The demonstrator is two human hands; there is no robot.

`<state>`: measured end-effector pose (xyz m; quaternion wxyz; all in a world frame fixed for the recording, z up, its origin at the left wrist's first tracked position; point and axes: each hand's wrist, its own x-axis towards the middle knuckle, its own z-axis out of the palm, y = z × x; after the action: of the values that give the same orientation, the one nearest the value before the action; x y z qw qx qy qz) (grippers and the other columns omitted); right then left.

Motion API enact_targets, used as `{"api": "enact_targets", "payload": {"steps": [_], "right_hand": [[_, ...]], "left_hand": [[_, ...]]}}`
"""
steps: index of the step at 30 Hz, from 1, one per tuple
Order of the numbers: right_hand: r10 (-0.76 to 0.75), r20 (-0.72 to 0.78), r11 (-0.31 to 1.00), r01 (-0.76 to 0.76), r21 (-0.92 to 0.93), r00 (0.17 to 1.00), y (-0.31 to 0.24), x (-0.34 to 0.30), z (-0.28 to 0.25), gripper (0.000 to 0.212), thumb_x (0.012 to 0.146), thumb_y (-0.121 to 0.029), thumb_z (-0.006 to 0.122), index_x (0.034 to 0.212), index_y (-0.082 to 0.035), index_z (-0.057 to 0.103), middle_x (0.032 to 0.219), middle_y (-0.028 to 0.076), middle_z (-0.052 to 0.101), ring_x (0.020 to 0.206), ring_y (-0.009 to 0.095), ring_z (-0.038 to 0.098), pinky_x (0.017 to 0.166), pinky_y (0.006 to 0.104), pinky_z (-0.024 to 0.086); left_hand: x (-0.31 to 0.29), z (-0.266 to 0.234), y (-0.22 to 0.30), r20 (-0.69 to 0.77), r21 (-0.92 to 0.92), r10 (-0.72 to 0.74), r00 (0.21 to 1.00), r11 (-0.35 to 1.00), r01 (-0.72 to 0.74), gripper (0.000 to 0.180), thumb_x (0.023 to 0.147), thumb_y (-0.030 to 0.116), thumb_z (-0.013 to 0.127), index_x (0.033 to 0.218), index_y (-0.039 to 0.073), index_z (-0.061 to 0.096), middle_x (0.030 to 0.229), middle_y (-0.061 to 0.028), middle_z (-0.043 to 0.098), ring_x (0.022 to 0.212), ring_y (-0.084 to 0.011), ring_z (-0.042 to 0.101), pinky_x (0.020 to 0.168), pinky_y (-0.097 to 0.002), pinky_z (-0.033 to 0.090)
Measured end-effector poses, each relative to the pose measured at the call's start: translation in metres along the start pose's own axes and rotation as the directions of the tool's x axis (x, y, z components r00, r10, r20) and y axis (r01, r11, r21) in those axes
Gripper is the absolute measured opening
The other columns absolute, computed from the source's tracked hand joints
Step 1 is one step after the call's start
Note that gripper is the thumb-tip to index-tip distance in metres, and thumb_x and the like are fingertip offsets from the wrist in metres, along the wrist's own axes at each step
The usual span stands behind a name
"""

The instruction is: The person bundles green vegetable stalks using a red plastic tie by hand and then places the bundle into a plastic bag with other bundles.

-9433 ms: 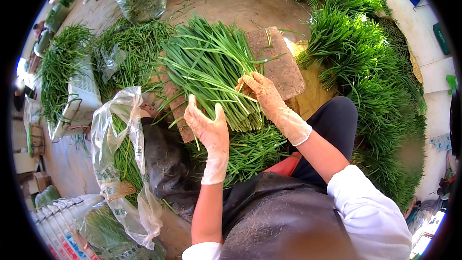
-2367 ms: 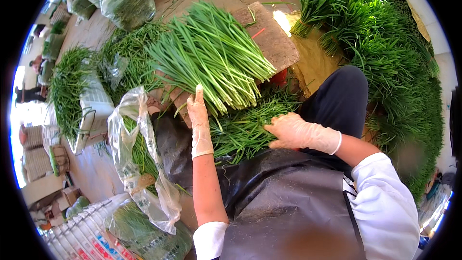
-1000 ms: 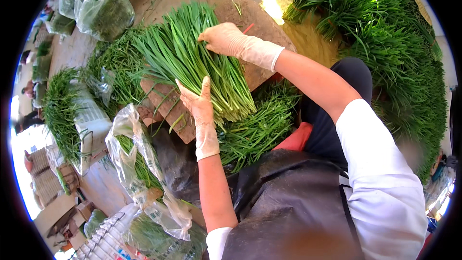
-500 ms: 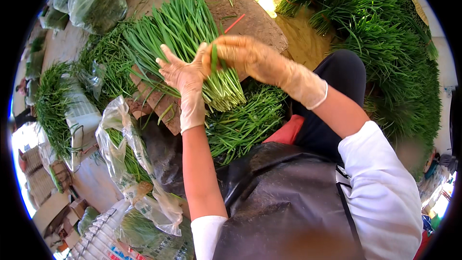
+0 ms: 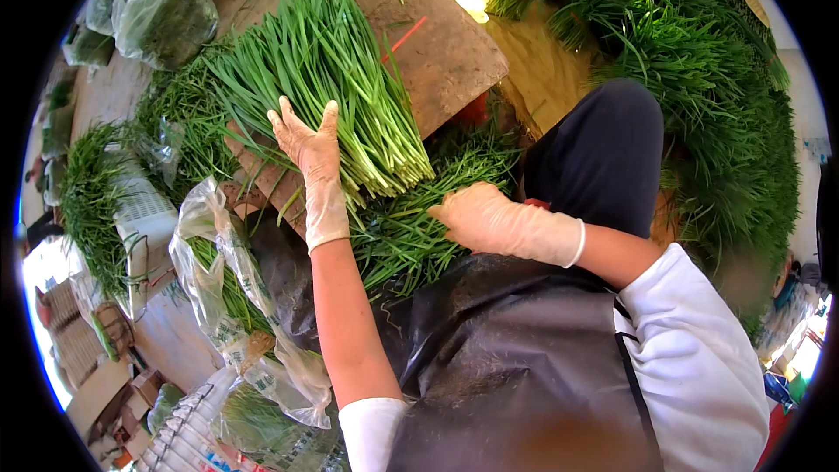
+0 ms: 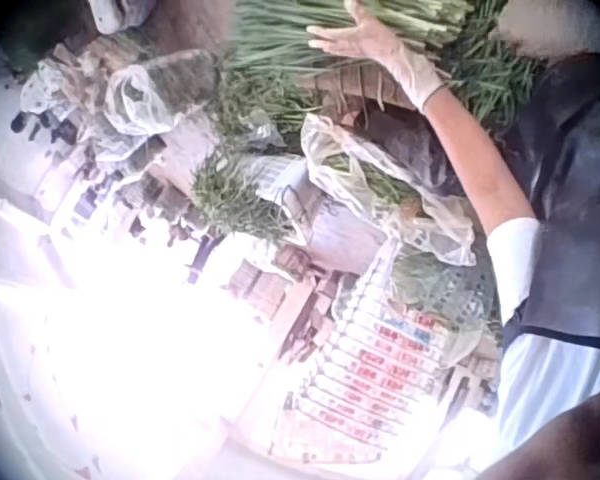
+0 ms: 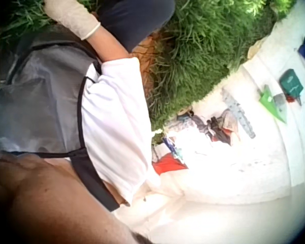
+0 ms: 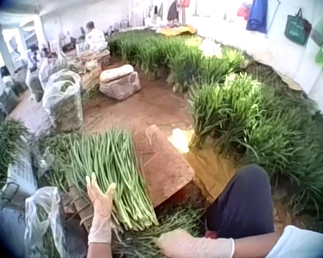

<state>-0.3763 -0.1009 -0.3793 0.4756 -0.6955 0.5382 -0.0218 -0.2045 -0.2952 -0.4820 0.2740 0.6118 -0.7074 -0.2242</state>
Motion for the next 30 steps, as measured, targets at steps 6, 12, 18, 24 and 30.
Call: {"api": "enact_targets", "payload": {"steps": [6, 12, 18, 24, 30], "right_hand": [[-0.108, -0.824, 0.994, 0.065, -0.086, 0.556, 0.019, 0.052, -0.043, 0.020, 0.087, -0.019, 0.062, 0.104, -0.009, 0.063, 0.098, 0.011, 0.065, 0.087, 0.031, 0.064, 0.076, 0.0427, 0.051], [-0.273, -0.547, 0.874, -0.034, -0.485, 0.791, 0.053, 0.107, -0.074, 0.019, 0.084, -0.020, 0.064, 0.101, -0.013, 0.064, 0.120, 0.004, 0.057, 0.108, 0.026, 0.057, 0.089, 0.0417, 0.047], [-0.266, -0.587, 0.963, 0.191, -0.188, 0.765, 0.037, 0.064, -0.061, 0.015, 0.088, -0.023, 0.064, 0.094, -0.010, 0.068, 0.085, 0.007, 0.067, 0.076, 0.026, 0.065, 0.070, 0.0356, 0.053], [-0.460, -0.068, 0.689, 0.404, 0.601, 0.885, 0.003, -0.014, -0.052, 0.017, 0.088, -0.018, 0.065, 0.099, -0.006, 0.069, 0.090, 0.006, 0.067, 0.084, 0.025, 0.064, 0.078, 0.0315, 0.051], [-0.055, -0.526, 0.989, 0.117, 0.086, 0.849, 0.013, 0.039, -0.062, 0.035, 0.088, -0.041, 0.058, 0.080, -0.007, 0.065, 0.075, 0.016, 0.064, 0.074, 0.033, 0.066, 0.065, 0.0442, 0.051]], "left_hand": [[-0.003, 0.001, 0.002, -0.023, -0.020, 0.011, 1.000, 1.000, -0.012, 0.091, 0.081, 0.050, 0.071, 0.149, 0.009, 0.027, 0.155, -0.0246, 0.016, 0.144, -0.0379, 0.013, 0.116, -0.0490, 0.013], [0.005, -0.006, 0.027, 0.033, -0.048, -0.142, 0.989, 0.988, 0.144, 0.108, 0.073, 0.068, 0.068, 0.150, 0.007, 0.023, 0.153, -0.0281, 0.015, 0.143, -0.0407, 0.012, 0.115, -0.0516, 0.013], [-0.001, 0.009, 0.045, 0.025, 0.315, -0.132, 0.991, 0.942, 0.117, 0.117, 0.068, 0.072, 0.069, 0.153, 0.017, 0.010, 0.153, -0.0308, 0.010, 0.140, -0.0524, 0.013, 0.111, -0.0631, 0.016], [-0.001, 0.009, 0.035, 0.019, 0.253, -0.095, 0.995, 0.963, 0.088, 0.112, 0.071, 0.066, 0.071, 0.153, 0.015, 0.014, 0.154, -0.0283, 0.012, 0.140, -0.0498, 0.015, 0.112, -0.0602, 0.017], [-0.006, 0.004, 0.006, -0.074, 0.013, 0.036, 0.997, 0.999, -0.035, 0.093, 0.080, 0.051, 0.071, 0.150, 0.009, 0.024, 0.154, -0.0243, 0.018, 0.142, -0.0402, 0.017, 0.115, -0.0510, 0.016]]}}
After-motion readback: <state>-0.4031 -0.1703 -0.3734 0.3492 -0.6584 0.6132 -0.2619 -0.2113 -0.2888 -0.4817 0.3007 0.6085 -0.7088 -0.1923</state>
